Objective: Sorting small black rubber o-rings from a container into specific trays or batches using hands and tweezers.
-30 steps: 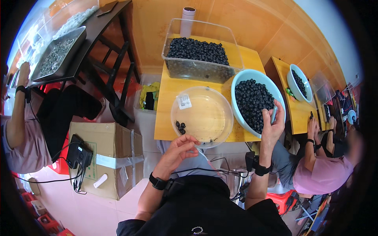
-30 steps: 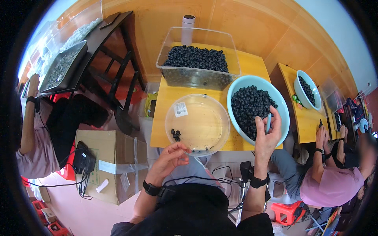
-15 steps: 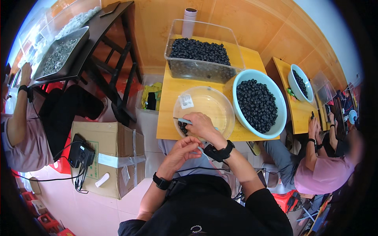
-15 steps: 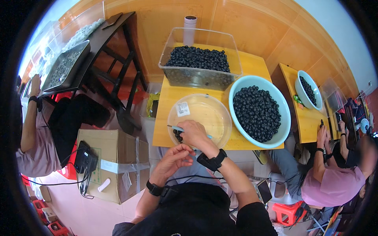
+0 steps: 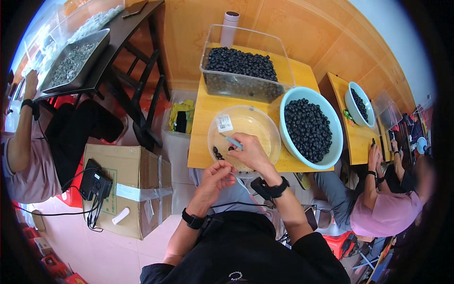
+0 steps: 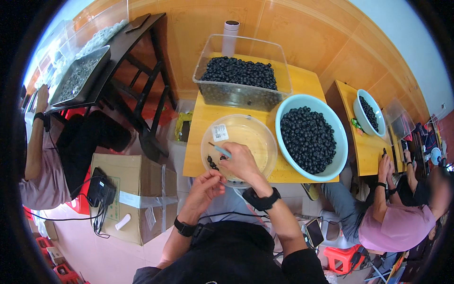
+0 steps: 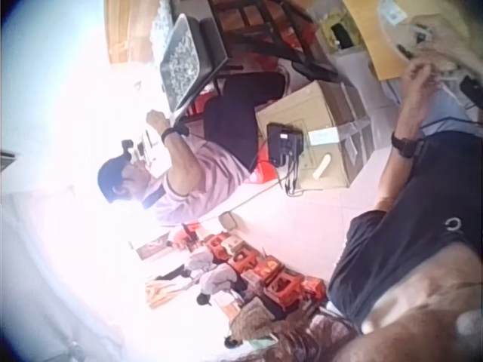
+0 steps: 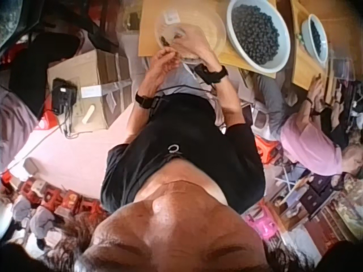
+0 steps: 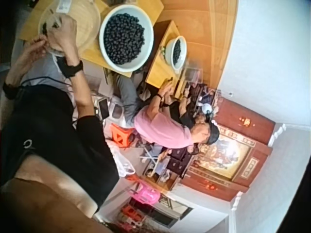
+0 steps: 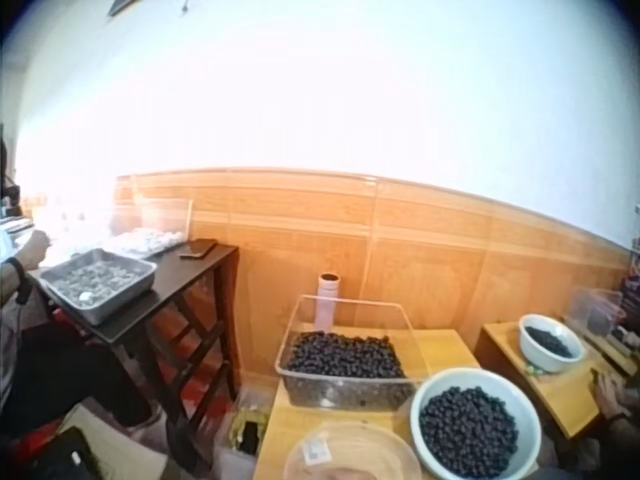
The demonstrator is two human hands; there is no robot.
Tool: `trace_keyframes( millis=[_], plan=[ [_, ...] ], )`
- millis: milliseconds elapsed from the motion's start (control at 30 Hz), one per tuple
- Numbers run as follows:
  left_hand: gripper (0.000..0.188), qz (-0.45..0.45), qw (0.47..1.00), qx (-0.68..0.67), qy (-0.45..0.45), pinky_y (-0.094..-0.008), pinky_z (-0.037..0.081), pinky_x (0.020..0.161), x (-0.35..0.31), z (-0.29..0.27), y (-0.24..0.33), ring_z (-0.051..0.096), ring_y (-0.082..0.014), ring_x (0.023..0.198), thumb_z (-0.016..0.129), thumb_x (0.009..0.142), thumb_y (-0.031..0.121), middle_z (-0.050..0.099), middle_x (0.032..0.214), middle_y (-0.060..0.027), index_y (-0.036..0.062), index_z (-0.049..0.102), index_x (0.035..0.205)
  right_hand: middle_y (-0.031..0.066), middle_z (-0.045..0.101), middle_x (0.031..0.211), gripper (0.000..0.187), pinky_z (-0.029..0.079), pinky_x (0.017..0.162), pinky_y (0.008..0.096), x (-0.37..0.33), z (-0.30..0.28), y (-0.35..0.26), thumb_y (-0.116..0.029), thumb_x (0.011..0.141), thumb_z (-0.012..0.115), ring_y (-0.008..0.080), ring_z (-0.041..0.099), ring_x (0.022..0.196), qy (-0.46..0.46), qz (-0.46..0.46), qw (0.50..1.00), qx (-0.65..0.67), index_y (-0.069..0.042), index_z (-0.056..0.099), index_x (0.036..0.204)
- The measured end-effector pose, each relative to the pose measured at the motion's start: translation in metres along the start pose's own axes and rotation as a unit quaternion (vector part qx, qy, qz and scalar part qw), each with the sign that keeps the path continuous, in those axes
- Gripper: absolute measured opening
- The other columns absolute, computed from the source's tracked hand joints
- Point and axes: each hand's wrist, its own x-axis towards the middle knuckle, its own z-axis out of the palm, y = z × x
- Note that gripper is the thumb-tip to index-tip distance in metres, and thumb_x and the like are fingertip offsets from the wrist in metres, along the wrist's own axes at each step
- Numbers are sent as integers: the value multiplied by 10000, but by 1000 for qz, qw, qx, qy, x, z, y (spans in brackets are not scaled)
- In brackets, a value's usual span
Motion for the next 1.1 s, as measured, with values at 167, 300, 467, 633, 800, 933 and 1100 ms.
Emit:
trace_keyframes(
  millis=[167, 300, 467, 633, 800, 933, 1100],
  plan=[
    [165, 55, 997, -42, 27, -275, 513, 774, 0, 18, 13, 598, -123, 882, 551, 872, 127, 601, 1007, -72, 59, 544, 1023, 61, 581, 694, 221, 418, 544, 258, -31, -21, -40, -48, 643, 715, 146, 539, 607, 22, 69, 989, 132, -18, 599, 829],
    [219, 46, 992, -102, -62, -294, 483, 855, 6, 22, 12, 580, -146, 969, 538, 872, 96, 580, 1085, -81, 29, 536, 1081, 66, 551, 734, 217, 428, 569, 269, -45, -17, -45, -19, 650, 700, 176, 556, 658, 93, 4, 990, 106, -10, 601, 843],
    [217, 28, 990, -110, -86, -279, 489, 838, 11, 20, 9, 589, -144, 947, 546, 865, 79, 597, 1050, -83, 22, 545, 1074, 78, 527, 794, 216, 421, 584, 270, -55, -23, -53, -12, 663, 689, 193, 551, 692, 120, -13, 986, 111, 3, 604, 860],
    [202, 7, 989, -128, -73, -243, 517, 753, 13, 18, 8, 619, -130, 843, 561, 861, 80, 626, 948, -82, 21, 559, 1054, 100, 528, 795, 175, 420, 607, 277, -64, -30, -34, -59, 738, 643, 219, 559, 713, 138, -24, 982, 128, 9, 605, 895],
    [196, 3, 988, -143, -60, -226, 528, 704, 14, 21, 5, 627, -121, 775, 573, 849, 48, 628, 892, -71, 17, 570, 1043, 140, 569, 749, 146, 443, 559, 324, -77, -25, -33, -111, 808, 585, 264, 584, 655, 133, -39, 990, 35, -10, 607, 911],
    [190, 4, 991, -128, -49, -221, 529, 706, 12, 25, 6, 628, -120, 774, 576, 841, 26, 625, 880, -61, 19, 564, 1030, 121, 586, 744, 143, 444, 514, 341, -82, -28, -39, -135, 806, 600, 272, 586, 590, 96, -40, 995, 9, -27, 607, 899],
    [167, 6, 989, -126, -72, -220, 532, 702, 11, 23, 7, 631, -123, 760, 584, 834, 23, 622, 874, -63, 20, 560, 1000, 98, 584, 729, 129, 434, 488, 337, -83, -29, -39, -141, 799, 611, 254, 578, 549, 88, -45, 995, -17, -40, 605, 879]
  ],
)
